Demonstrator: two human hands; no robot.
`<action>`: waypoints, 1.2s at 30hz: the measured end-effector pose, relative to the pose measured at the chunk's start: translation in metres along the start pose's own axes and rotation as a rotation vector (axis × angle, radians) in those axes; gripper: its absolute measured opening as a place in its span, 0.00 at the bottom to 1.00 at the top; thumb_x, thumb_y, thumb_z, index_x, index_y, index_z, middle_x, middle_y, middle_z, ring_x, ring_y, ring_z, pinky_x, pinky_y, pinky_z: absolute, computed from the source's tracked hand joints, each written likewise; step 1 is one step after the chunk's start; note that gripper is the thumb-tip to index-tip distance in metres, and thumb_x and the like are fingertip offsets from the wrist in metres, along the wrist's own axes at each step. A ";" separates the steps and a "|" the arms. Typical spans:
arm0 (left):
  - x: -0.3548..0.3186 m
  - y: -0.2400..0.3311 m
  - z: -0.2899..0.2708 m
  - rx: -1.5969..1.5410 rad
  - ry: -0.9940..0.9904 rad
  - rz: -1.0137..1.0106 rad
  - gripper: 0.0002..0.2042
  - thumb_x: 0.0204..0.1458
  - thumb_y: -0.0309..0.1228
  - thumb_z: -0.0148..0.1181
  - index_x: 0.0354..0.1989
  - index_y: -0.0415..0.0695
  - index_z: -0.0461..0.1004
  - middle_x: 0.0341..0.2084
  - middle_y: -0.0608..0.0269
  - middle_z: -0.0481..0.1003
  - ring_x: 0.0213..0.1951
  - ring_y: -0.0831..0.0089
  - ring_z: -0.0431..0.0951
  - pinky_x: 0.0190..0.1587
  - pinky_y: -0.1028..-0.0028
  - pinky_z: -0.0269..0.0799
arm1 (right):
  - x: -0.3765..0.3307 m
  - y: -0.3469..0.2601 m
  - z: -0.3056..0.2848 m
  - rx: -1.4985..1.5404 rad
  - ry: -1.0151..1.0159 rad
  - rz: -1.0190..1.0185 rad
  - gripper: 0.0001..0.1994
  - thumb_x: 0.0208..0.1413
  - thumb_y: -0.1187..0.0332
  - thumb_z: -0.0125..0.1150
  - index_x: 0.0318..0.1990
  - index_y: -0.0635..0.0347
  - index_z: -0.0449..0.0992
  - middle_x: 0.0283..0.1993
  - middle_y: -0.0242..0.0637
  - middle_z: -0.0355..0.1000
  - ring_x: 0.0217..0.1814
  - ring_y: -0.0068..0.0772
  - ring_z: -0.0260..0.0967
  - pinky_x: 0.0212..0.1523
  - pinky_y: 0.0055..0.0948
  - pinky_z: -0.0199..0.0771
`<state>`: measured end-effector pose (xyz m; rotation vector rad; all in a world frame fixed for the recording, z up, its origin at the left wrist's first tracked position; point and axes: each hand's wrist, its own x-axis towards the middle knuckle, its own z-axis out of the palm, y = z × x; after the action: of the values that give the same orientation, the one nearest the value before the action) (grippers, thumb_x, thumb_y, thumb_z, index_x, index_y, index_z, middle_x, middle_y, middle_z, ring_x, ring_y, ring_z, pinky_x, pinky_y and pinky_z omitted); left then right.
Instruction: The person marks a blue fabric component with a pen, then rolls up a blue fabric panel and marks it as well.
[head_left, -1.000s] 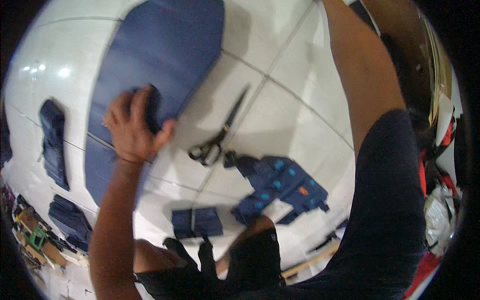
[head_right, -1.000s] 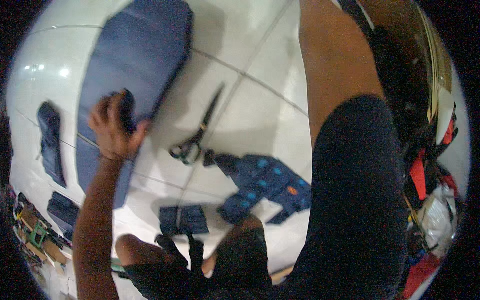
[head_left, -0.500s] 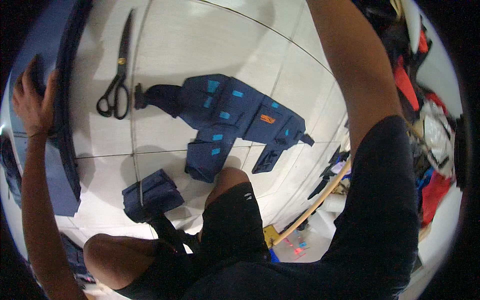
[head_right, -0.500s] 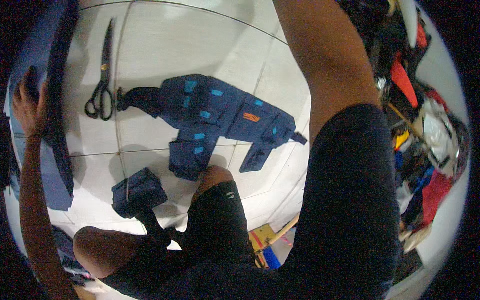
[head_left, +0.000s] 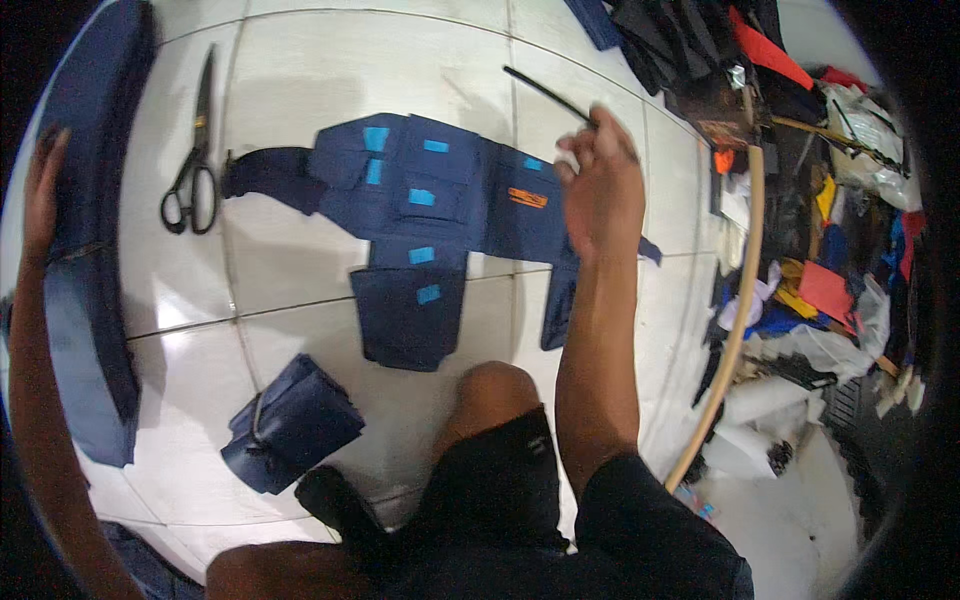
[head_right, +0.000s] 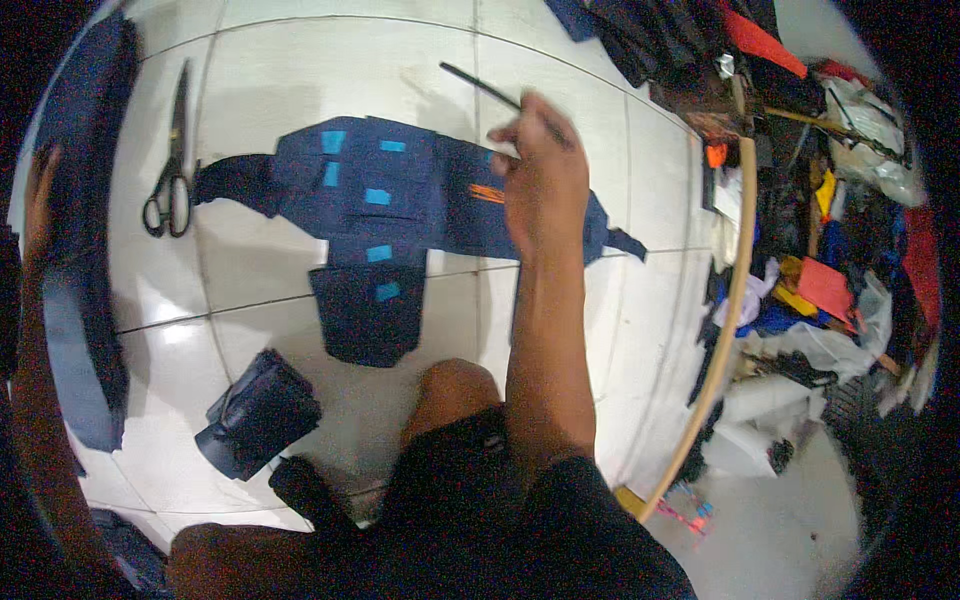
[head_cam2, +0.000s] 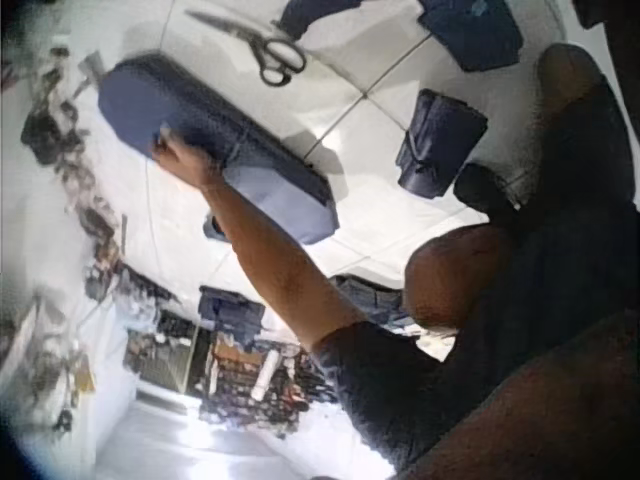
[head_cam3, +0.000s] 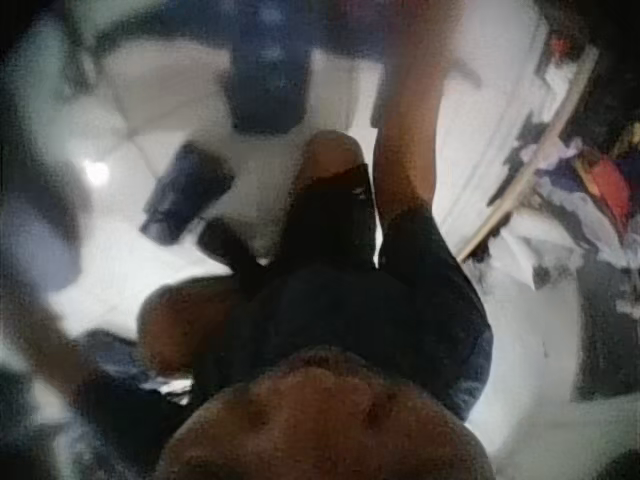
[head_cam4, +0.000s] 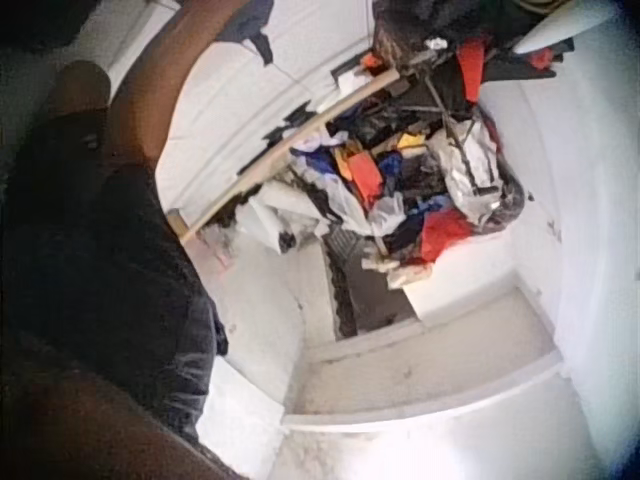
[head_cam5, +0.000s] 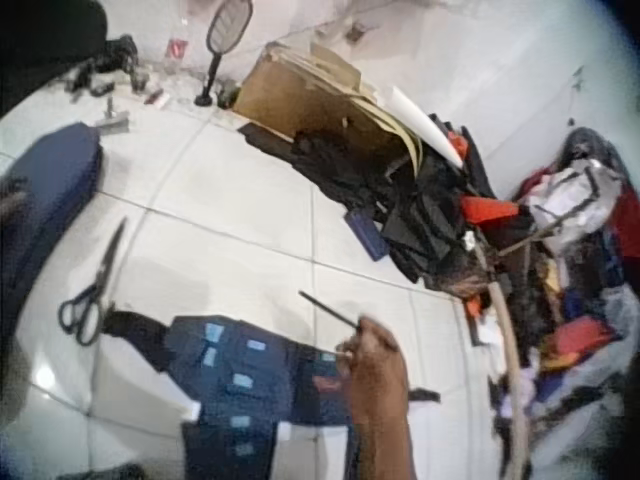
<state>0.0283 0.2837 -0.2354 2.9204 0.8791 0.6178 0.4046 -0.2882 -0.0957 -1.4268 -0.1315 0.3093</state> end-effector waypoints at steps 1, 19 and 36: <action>0.007 0.013 -0.008 0.016 0.051 -0.053 0.24 0.66 0.45 0.49 0.67 0.50 0.67 0.61 0.50 0.69 0.64 0.60 0.67 0.68 0.63 0.58 | -0.018 0.012 -0.001 0.040 -0.018 -0.040 0.15 0.60 0.66 0.66 0.49 0.65 0.73 0.30 0.36 0.70 0.30 0.27 0.67 0.27 0.25 0.64; -0.060 0.417 0.049 -0.394 -0.325 0.338 0.18 0.51 0.31 0.64 0.53 0.52 0.79 0.37 0.56 0.72 0.41 0.57 0.75 0.45 0.61 0.71 | -0.038 0.141 0.013 -0.448 -0.266 -0.138 0.09 0.56 0.71 0.69 0.37 0.60 0.72 0.32 0.34 0.76 0.35 0.22 0.71 0.37 0.24 0.72; -0.068 0.410 0.076 -0.617 -0.201 0.327 0.19 0.43 0.27 0.68 0.48 0.48 0.79 0.37 0.57 0.72 0.41 0.57 0.75 0.45 0.60 0.71 | -0.030 0.181 0.034 -0.647 -0.328 -0.210 0.07 0.57 0.70 0.65 0.40 0.62 0.79 0.31 0.38 0.76 0.32 0.28 0.73 0.35 0.29 0.74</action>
<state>0.2207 -0.0906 -0.2730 2.4964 0.1393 0.4817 0.3432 -0.2447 -0.2659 -1.9713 -0.6951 0.3407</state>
